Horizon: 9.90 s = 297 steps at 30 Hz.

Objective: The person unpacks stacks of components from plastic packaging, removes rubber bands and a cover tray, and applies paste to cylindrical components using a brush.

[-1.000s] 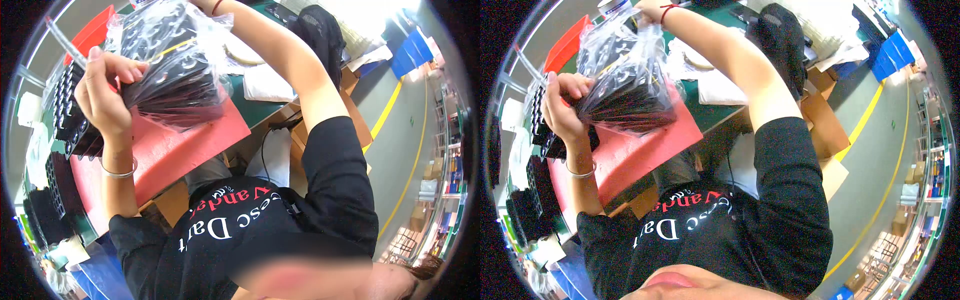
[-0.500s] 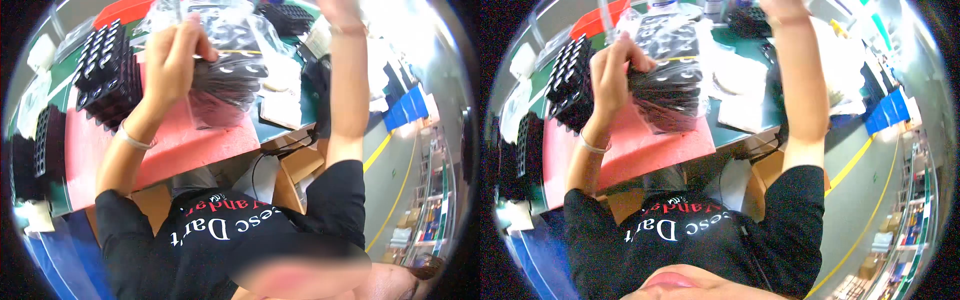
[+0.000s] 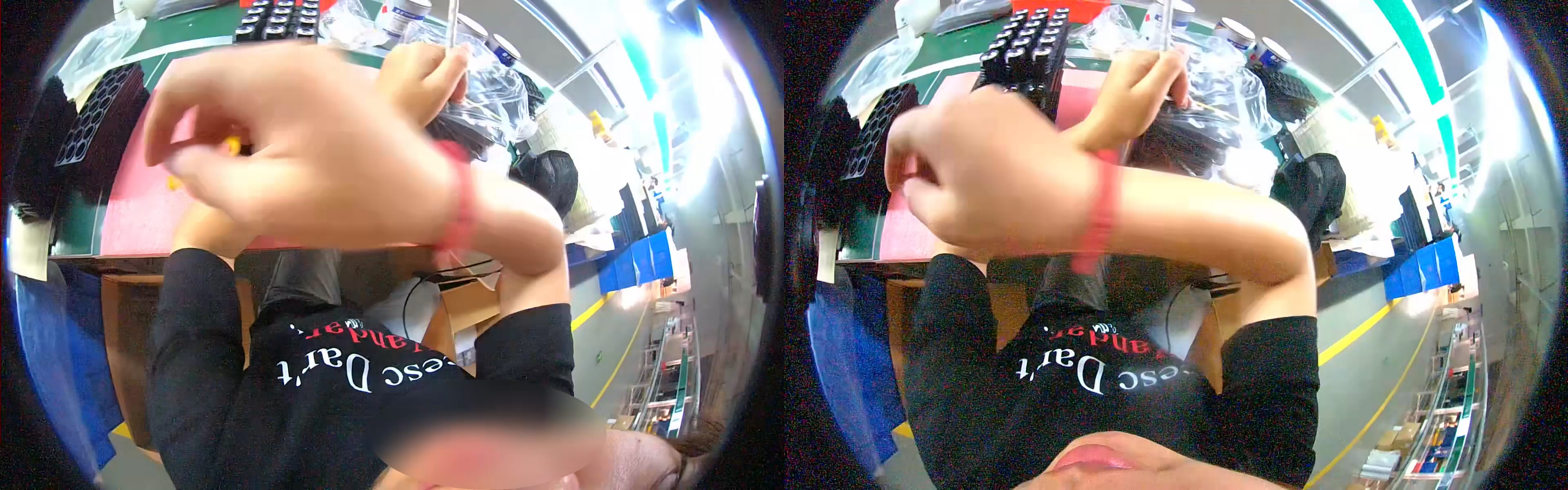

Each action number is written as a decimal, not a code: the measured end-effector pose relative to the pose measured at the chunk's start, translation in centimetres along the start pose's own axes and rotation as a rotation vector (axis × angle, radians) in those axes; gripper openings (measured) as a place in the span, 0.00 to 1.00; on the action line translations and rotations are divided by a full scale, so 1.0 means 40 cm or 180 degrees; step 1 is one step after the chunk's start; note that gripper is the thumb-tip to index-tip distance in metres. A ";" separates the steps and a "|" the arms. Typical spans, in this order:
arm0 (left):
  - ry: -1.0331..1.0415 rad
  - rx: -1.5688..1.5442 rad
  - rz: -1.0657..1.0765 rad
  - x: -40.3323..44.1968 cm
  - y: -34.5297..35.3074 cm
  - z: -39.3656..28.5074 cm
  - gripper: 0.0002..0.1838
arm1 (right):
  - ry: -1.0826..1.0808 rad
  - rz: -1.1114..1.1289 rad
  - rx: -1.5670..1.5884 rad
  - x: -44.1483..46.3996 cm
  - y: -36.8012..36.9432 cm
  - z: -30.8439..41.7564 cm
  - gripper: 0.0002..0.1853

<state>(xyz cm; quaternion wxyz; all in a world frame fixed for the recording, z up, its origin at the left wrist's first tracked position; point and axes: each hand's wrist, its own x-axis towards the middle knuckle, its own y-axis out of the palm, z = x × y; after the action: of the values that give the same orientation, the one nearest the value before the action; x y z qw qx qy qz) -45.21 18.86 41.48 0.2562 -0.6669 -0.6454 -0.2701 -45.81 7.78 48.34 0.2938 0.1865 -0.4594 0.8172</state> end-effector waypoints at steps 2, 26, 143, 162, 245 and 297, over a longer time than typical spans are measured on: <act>-0.0010 -0.0056 0.0051 0.000 -0.002 0.002 0.26 | -0.0327 0.0100 -0.0692 0.045 0.114 -0.076 0.07; 0.0629 0.0938 0.0616 -0.016 -0.045 -0.168 0.20 | -0.0867 -0.0208 -0.3690 -0.153 -0.383 -0.031 0.18; -0.0456 0.1863 0.1018 -0.195 -0.115 -0.006 0.18 | -0.0256 -0.1725 -0.2061 -0.560 -0.222 -0.290 0.24; -0.1428 0.1323 0.1631 -0.235 -0.173 0.080 0.17 | 0.1086 -0.1409 -0.2326 -0.667 -0.137 -0.299 0.16; -0.0451 0.1569 0.2291 -0.116 -0.424 1.156 0.14 | 0.1513 -0.1651 -0.4159 -0.828 -0.166 -0.256 0.15; -0.0618 0.0246 -0.0252 -0.048 -0.092 0.152 0.20 | 0.1808 -0.1904 -0.2214 -0.468 -0.286 -0.167 0.10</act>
<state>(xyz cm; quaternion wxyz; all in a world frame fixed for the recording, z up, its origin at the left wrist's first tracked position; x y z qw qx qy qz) -48.76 21.80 35.74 0.2072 -0.6535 -0.7030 -0.1891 -24.41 12.36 41.52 0.6708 -0.0275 -0.5322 0.5157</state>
